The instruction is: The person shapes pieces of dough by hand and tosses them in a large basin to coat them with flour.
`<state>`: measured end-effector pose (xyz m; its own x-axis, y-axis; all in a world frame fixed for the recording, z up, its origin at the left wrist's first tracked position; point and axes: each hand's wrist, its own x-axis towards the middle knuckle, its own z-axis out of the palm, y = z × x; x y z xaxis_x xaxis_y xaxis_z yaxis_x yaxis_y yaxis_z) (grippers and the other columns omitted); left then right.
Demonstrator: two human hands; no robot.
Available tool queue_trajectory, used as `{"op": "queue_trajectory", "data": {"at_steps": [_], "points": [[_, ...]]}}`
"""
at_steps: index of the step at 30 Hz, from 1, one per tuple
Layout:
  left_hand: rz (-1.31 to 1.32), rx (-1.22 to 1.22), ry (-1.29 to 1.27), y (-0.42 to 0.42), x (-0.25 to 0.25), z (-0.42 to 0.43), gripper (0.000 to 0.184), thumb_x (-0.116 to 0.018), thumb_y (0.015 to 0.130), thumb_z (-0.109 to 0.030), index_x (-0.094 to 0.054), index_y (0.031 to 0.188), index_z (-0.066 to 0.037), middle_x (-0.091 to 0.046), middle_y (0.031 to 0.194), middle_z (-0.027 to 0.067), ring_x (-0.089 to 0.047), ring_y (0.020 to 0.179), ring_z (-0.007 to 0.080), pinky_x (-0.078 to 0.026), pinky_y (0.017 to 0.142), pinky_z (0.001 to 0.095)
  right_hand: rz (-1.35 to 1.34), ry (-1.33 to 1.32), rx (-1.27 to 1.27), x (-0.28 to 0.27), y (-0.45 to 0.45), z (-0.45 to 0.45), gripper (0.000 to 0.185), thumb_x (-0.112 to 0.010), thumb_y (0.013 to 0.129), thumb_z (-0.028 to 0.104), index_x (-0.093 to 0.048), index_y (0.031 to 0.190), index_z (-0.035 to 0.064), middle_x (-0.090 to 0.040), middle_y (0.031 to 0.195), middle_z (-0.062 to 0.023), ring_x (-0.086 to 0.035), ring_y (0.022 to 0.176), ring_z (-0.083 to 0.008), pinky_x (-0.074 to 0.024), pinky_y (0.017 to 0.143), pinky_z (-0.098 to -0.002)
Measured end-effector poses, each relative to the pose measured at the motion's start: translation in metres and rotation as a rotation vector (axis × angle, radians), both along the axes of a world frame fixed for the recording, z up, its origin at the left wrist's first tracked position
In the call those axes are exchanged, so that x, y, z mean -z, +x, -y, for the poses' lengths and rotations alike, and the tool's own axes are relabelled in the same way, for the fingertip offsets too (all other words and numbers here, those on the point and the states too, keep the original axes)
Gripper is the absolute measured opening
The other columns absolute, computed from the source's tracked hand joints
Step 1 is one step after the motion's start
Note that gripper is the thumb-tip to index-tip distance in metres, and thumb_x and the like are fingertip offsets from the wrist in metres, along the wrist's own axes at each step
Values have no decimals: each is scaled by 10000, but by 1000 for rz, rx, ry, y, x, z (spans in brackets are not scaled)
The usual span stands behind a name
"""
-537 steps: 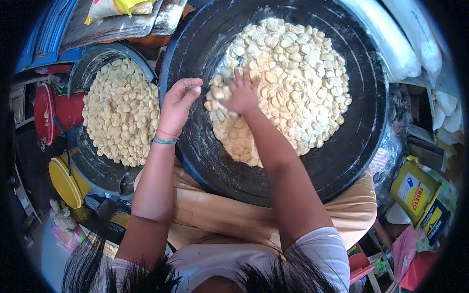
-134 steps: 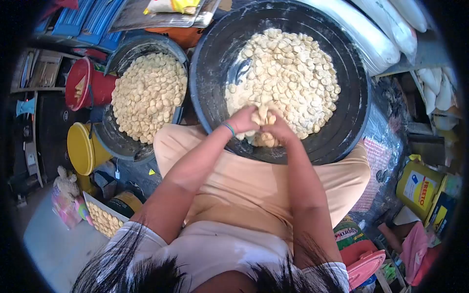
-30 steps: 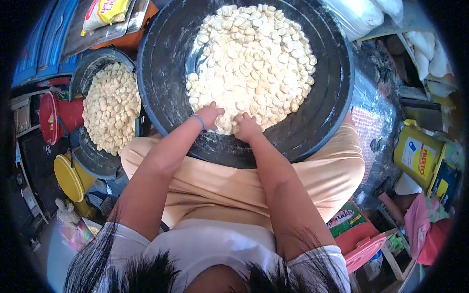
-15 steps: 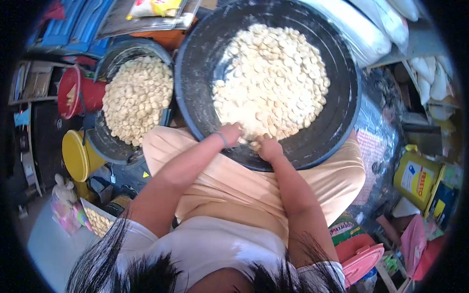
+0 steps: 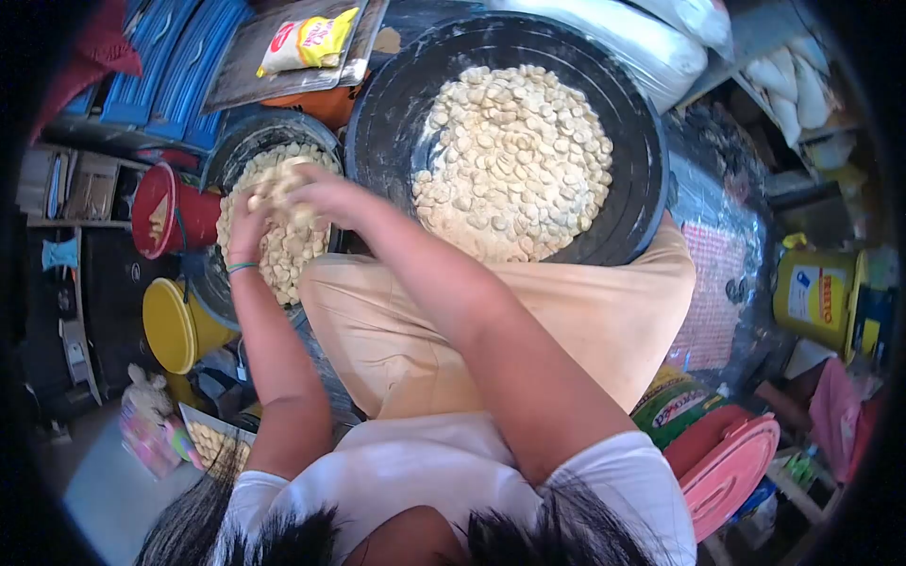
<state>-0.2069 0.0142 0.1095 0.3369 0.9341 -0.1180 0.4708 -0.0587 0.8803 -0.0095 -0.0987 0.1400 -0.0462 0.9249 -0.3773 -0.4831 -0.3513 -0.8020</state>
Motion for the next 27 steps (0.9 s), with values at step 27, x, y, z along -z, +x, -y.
{"op": "queue_trajectory", "data": {"at_steps": [27], "points": [[-968, 524, 84, 285, 286, 84, 722, -508, 842, -582, -385, 1372, -107, -449, 1342, 215, -483, 1199, 368, -407, 980, 424, 396, -823, 393, 276, 192, 252, 545, -711, 670, 237, -574, 1112, -53, -610, 1063, -257, -609, 956, -358, -473, 867, -408]]}}
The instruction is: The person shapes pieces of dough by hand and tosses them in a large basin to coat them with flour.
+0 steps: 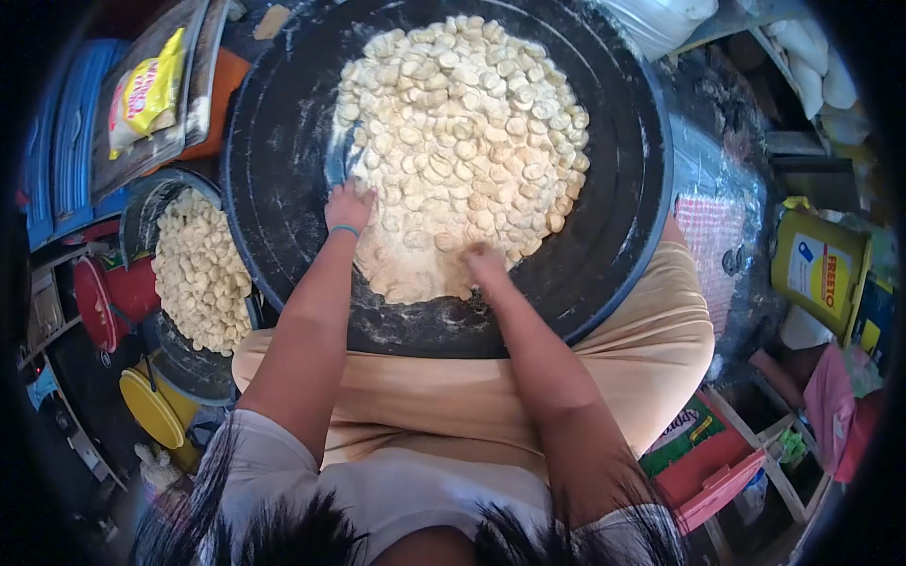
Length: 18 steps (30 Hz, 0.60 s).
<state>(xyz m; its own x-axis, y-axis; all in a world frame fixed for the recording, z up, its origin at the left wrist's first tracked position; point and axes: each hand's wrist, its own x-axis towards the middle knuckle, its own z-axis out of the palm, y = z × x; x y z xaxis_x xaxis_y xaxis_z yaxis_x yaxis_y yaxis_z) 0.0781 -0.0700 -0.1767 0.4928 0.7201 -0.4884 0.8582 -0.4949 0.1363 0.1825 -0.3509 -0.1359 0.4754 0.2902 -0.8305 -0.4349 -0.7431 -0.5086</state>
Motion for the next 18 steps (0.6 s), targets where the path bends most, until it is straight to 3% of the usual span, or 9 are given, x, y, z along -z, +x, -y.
{"op": "queue_trajectory", "data": {"at_steps": [1, 2, 4, 8, 10, 12, 13, 16, 18], "points": [[97, -190, -166, -1, -2, 1, 738, -481, 848, -610, -452, 1331, -53, -525, 1268, 228, -543, 1132, 365, -425, 950, 425, 481, -168, -191, -6, 13, 9, 508, -717, 668, 229, -585, 1070, -52, -643, 971, -206, -630, 887, -342, -488, 831, -410], [52, -220, -268, -2, 2, 1, 770, -474, 829, -644, -488, 1286, -24, -544, 1239, 234, -550, 1123, 361, -430, 941, 420, 523, -354, 42, 29, 24, 27, 539, -731, 668, 236, -562, 1090, -53, -616, 1036, -210, -612, 926, -346, -483, 828, -424], [-39, -287, -466, -6, 6, 3, 855, -460, 792, -713, -562, 1195, 34, -580, 1180, 245, -566, 1104, 354, -440, 924, 410, 233, -333, 611, 25, 28, 19, 635, -748, 663, 235, -501, 1164, -68, -553, 1156, -245, -581, 1008, -347, -483, 845, -418], [-268, 31, -648, -7, 3, 2, 952, -494, 733, -761, -566, 1199, 66, -597, 1167, 241, -579, 1092, 346, -454, 907, 378, 289, -333, 583, 53, 2, 17, 781, -740, 685, 239, -366, 1284, -95, -483, 1253, -217, -540, 1063, -287, -462, 857, -362], [-166, -145, -845, -11, -14, 6, 965, -530, 713, -755, -483, 1310, 3, -485, 1323, 215, -471, 1227, 323, -368, 1007, 392, 188, -282, 630, 7, -3, 1, 788, -740, 689, 253, -366, 1282, -107, -506, 1221, -208, -547, 1048, -290, -457, 864, -363], [5, -401, -1037, -14, -38, 13, 1027, -579, 681, -756, -391, 1396, -44, -372, 1424, 215, -397, 1288, 313, -325, 1037, 450, 74, -311, 367, 42, -3, 21, 773, -740, 705, 325, -413, 1247, -120, -518, 1215, -228, -546, 1056, -311, -453, 874, -365], [37, -584, -1144, -26, -4, 11, 1030, -561, 687, -766, -267, 1469, -164, -258, 1501, 157, -279, 1360, 306, -253, 1068, 502, -40, -224, 205, 73, 2, 44, 777, -745, 705, 351, -429, 1235, -122, -519, 1218, -238, -545, 1065, -319, -448, 885, -367], [73, -517, -1205, -30, 28, 17, 1027, -502, 693, -804, -213, 1485, -216, -212, 1523, 142, -188, 1398, 323, -191, 1089, 518, 110, -417, -164, 45, 7, 29, 771, -749, 708, 416, -475, 1184, -126, -525, 1207, -261, -539, 1084, -334, -432, 919, -380], [-134, -406, -1105, -5, -37, 26, 1019, -421, 706, -836, -164, 1494, -243, -107, 1549, 131, -94, 1422, 312, -150, 1101, 525, 291, -496, -149, 30, -6, 5, 765, -755, 710, 407, -480, 1183, -128, -522, 1200, -282, -527, 1092, -357, -415, 949, -387]]}}
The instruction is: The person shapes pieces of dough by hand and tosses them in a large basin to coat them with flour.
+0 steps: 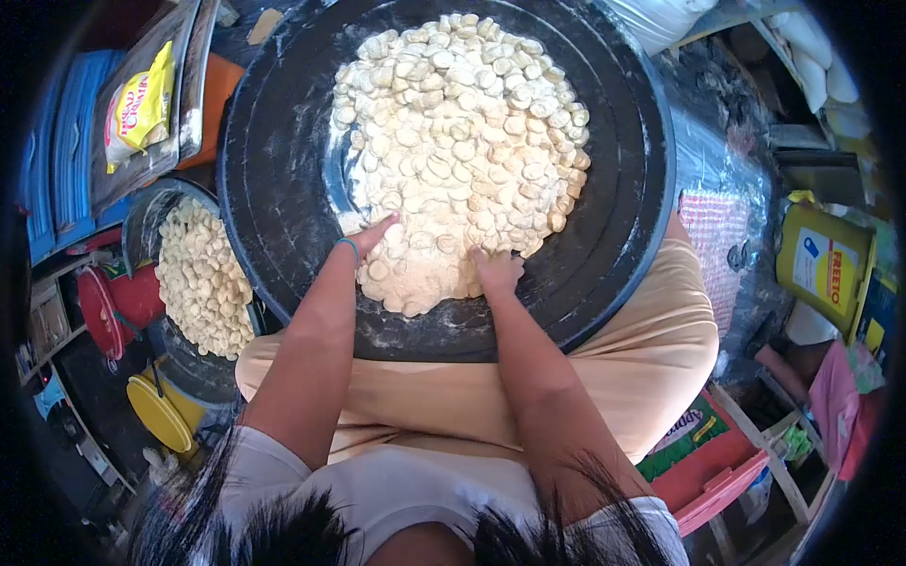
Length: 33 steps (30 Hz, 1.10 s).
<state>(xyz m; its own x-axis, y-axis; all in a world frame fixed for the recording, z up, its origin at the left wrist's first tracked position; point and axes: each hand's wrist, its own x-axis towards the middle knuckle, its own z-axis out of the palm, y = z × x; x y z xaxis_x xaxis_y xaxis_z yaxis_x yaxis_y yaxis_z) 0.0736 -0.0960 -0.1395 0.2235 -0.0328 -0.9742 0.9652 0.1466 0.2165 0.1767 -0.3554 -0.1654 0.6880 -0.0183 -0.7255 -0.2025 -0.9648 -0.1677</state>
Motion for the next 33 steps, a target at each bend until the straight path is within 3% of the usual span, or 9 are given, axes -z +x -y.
{"op": "queue_trajectory", "data": {"at_steps": [3, 7, 11, 14, 16, 17, 20, 26, 33], "points": [[118, 59, -94, -1, -6, 10, 1044, -404, 714, -840, -146, 1498, -201, -109, 1549, 129, -109, 1421, 306, -141, 1105, 521, 232, 321, 372, 7, -22, -7, 749, -774, 701, 386, -488, 1196, -100, -515, 1191, -273, -516, 1089, -358, -417, 954, -412], [23, -412, -174, -28, 39, 22, 1033, -411, 720, -838, -238, 1473, -152, -283, 1490, 135, -294, 1355, 293, -248, 1075, 494, -118, 360, 1187, -6, -2, -10, 662, -778, 698, 441, -544, 1154, 23, -544, 1081, -171, -533, 1057, -274, -480, 804, -459], [149, -626, -349, -54, 118, 42, 1003, -390, 719, -849, -352, 1428, -140, -422, 1412, 127, -432, 1263, 296, -375, 1001, 465, -531, 546, 1021, 33, 1, 18, 637, -733, 741, 489, -545, 1171, 58, -567, 1088, -119, -556, 1014, -257, -487, 791, -421], [79, -689, -241, -40, 91, 55, 906, -412, 763, -794, -440, 1375, -126, -499, 1350, 102, -521, 1175, 260, -438, 951, 440, -675, 556, 869, 26, 11, 11, 614, -677, 812, 473, -507, 1252, 80, -566, 1201, -86, -576, 1007, -228, -491, 812, -400], [82, -789, -585, -30, 48, 61, 814, -451, 817, -716, -458, 1356, -107, -520, 1332, 78, -541, 1157, 228, -428, 979, 405, -577, 546, 745, 10, 7, 0, 660, -665, 820, 475, -464, 1319, 93, -536, 1278, -97, -547, 1103, -241, -467, 894, -401], [104, -803, -503, -36, 73, 62, 797, -493, 813, -690, -468, 1347, -99, -529, 1322, 76, -545, 1154, 236, -434, 978, 405, -689, 682, 825, -7, 8, -5, 696, -649, 835, 467, -403, 1379, 109, -486, 1350, -101, -477, 1216, -262, -398, 1004, -411], [214, -864, -533, -24, 34, 72, 789, -511, 813, -673, -457, 1356, -104, -541, 1309, 79, -540, 1161, 234, -441, 973, 410, -816, 819, 936, -39, 9, -18, 694, -646, 841, 451, -389, 1385, 104, -464, 1374, -98, -469, 1231, -265, -374, 1035, -421], [288, -754, -583, 0, 0, 55, 552, -544, 892, -479, -526, 1264, -71, -606, 1202, 93, -599, 1076, 220, -482, 931, 368, -828, 943, 826, -63, 17, -16, 661, -631, 857, 427, -392, 1382, 106, -470, 1370, -91, -462, 1241, -265, -375, 1035, -441], [562, -655, -525, 43, -127, 8, 511, -543, 905, -440, -546, 1225, -42, -629, 1146, 100, -630, 996, 204, -508, 891, 356, -746, 1107, 417, -186, 61, -56, 635, -584, 877, 474, -433, 1345, 72, -514, 1316, -96, -499, 1206, -224, -433, 983, -429]]}}
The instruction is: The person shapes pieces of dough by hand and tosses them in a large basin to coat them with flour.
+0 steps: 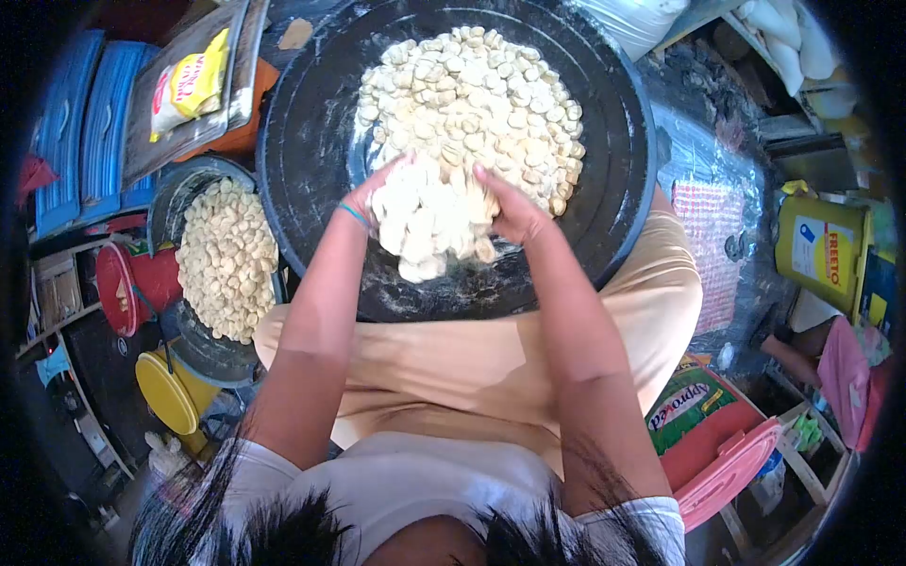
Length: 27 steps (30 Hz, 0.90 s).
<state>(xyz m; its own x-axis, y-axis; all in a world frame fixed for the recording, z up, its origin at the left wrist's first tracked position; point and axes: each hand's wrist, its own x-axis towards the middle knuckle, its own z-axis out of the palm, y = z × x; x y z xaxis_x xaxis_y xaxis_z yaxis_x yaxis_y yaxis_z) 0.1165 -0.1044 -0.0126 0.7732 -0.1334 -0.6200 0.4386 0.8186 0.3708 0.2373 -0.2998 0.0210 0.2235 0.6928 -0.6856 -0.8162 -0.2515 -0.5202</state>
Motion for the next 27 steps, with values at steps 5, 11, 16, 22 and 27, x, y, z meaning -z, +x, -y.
{"op": "queue_trajectory", "data": {"at_steps": [5, 11, 16, 22, 27], "points": [[260, -298, 7, 14, -101, -11, 453, -507, 926, -367, -534, 1229, -32, -623, 1147, 108, -623, 1008, 220, -507, 893, 362, 345, -31, -243, -103, 40, -25, 690, -621, 849, 480, -454, 1299, -16, -542, 1244, -161, -536, 1145, -241, -508, 876, -412], [235, -266, 198, 12, -105, -9, 300, -607, 827, -195, -605, 1061, -7, -657, 999, 100, -652, 874, 185, -542, 737, 328, 1102, -346, -600, -180, 48, -32, 689, -688, 792, 456, -508, 1218, -54, -591, 1111, -170, -597, 954, -204, -529, 747, -343], [-142, -114, 614, 16, -37, -7, 440, -672, 779, -252, -578, 1124, 5, -646, 1018, 104, -624, 912, 202, -497, 728, 314, 1212, -90, -460, -165, 57, 8, 607, -669, 796, 441, -569, 1176, -22, -617, 1132, -205, -622, 1007, -295, -474, 870, -370], [-547, -96, 950, -16, 129, -20, 600, -718, 738, -282, -523, 1227, 6, -540, 1185, 172, -592, 911, 259, -484, 783, 336, 1581, -238, -1045, -160, 61, 45, 542, -674, 789, 356, -548, 1210, 39, -603, 1124, -201, -581, 1045, -346, -460, 894, -411], [-465, 0, 1772, 12, 84, 26, 938, -801, 624, -455, -395, 1349, -20, -312, 1411, 267, -373, 1266, 370, -375, 1017, 409, 1586, -138, -1022, -155, 63, 48, 537, -682, 774, 294, -525, 1226, 50, -591, 1106, -180, -569, 1046, -343, -463, 892, -422]]}}
